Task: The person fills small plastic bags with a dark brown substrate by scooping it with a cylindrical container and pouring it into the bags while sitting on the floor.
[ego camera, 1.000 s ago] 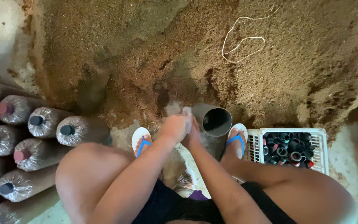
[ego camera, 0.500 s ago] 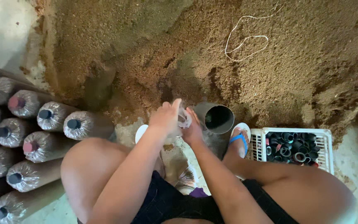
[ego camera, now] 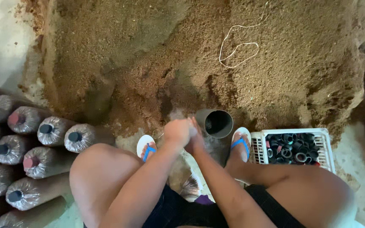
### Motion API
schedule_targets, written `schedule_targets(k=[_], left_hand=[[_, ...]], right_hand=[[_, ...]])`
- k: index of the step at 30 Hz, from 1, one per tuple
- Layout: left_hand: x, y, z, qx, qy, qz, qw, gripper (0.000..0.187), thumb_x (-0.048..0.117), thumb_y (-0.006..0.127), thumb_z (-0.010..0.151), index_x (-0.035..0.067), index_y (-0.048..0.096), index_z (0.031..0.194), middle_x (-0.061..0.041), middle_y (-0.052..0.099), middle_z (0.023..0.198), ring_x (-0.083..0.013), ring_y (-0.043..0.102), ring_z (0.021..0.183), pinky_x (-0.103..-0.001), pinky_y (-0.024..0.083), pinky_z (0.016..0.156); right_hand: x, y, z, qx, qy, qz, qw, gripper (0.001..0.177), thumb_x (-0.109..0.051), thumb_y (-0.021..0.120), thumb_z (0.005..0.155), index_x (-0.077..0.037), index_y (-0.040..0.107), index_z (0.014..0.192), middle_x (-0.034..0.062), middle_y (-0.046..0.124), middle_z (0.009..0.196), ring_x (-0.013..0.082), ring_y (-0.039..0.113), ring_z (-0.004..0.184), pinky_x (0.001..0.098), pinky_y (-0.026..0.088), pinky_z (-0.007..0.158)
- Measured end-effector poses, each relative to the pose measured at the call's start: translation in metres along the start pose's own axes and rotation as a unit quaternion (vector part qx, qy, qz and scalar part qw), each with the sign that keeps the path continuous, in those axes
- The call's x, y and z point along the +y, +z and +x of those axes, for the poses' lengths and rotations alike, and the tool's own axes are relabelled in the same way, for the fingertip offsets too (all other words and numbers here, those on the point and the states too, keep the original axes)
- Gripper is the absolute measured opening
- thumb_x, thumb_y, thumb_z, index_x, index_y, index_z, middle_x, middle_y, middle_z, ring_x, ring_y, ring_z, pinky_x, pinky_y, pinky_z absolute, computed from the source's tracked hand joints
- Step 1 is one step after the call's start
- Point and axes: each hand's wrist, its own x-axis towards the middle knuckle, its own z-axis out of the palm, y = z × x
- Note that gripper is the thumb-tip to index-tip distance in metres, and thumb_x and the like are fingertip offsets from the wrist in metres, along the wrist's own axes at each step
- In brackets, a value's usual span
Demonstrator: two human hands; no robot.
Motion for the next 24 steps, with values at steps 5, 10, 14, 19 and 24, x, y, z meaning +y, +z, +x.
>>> schedule_targets(k=[5,10,14,19,24], left_hand=[[0.011,-0.005,-0.016,-0.022,0.037,-0.001,0.999,0.024,0.013,0.055,0.094,0.009,0.078,0.092,-0.017,0.078,0.09,-0.0363,0.077,0.092,-0.049,0.063,0.079],[0.009,-0.009,-0.02,-0.034,0.03,-0.094,0.995,0.019,0.016,0.066,0.089,0.002,0.076,0.099,-0.023,0.076,0.091,-0.0421,0.076,0.097,-0.054,0.063,0.082],[0.005,-0.004,-0.02,-0.008,0.02,-0.164,0.986,0.02,0.019,0.065,0.089,0.006,0.078,0.098,-0.021,0.077,0.094,-0.0421,0.074,0.1,-0.054,0.063,0.084],[-0.002,0.005,-0.018,0.035,-0.008,-0.23,0.973,0.022,0.026,0.069,0.088,0.009,0.078,0.099,-0.023,0.076,0.097,-0.0462,0.072,0.103,-0.056,0.061,0.086],[-0.003,0.0,-0.018,0.059,-0.002,-0.17,0.984,0.02,0.022,0.062,0.091,0.016,0.079,0.1,-0.015,0.078,0.099,-0.0373,0.073,0.104,-0.053,0.06,0.087]], right_hand=[[-0.008,0.004,0.001,0.042,-0.002,0.057,0.998,0.085,-0.051,0.061,0.085,-0.026,0.031,0.16,-0.0057,0.028,0.166,0.025,0.016,0.158,0.0402,0.005,0.134],[-0.007,0.003,0.001,0.101,-0.003,0.127,0.987,0.082,-0.047,0.065,0.082,-0.024,0.037,0.156,-0.0041,0.035,0.16,0.0232,0.023,0.154,0.0381,0.009,0.133],[-0.002,-0.002,0.004,0.165,-0.013,0.195,0.967,0.08,-0.043,0.068,0.08,-0.021,0.042,0.152,-0.0025,0.043,0.154,0.0214,0.031,0.15,0.036,0.013,0.132],[-0.003,-0.008,0.006,0.224,-0.031,0.265,0.937,0.077,-0.039,0.072,0.077,-0.018,0.048,0.148,-0.0008,0.051,0.148,0.0196,0.038,0.146,0.034,0.017,0.131],[-0.002,-0.012,0.002,0.298,-0.034,0.355,0.886,0.074,-0.034,0.077,0.074,-0.015,0.056,0.142,0.0014,0.061,0.14,0.0173,0.049,0.141,0.0313,0.023,0.13]])
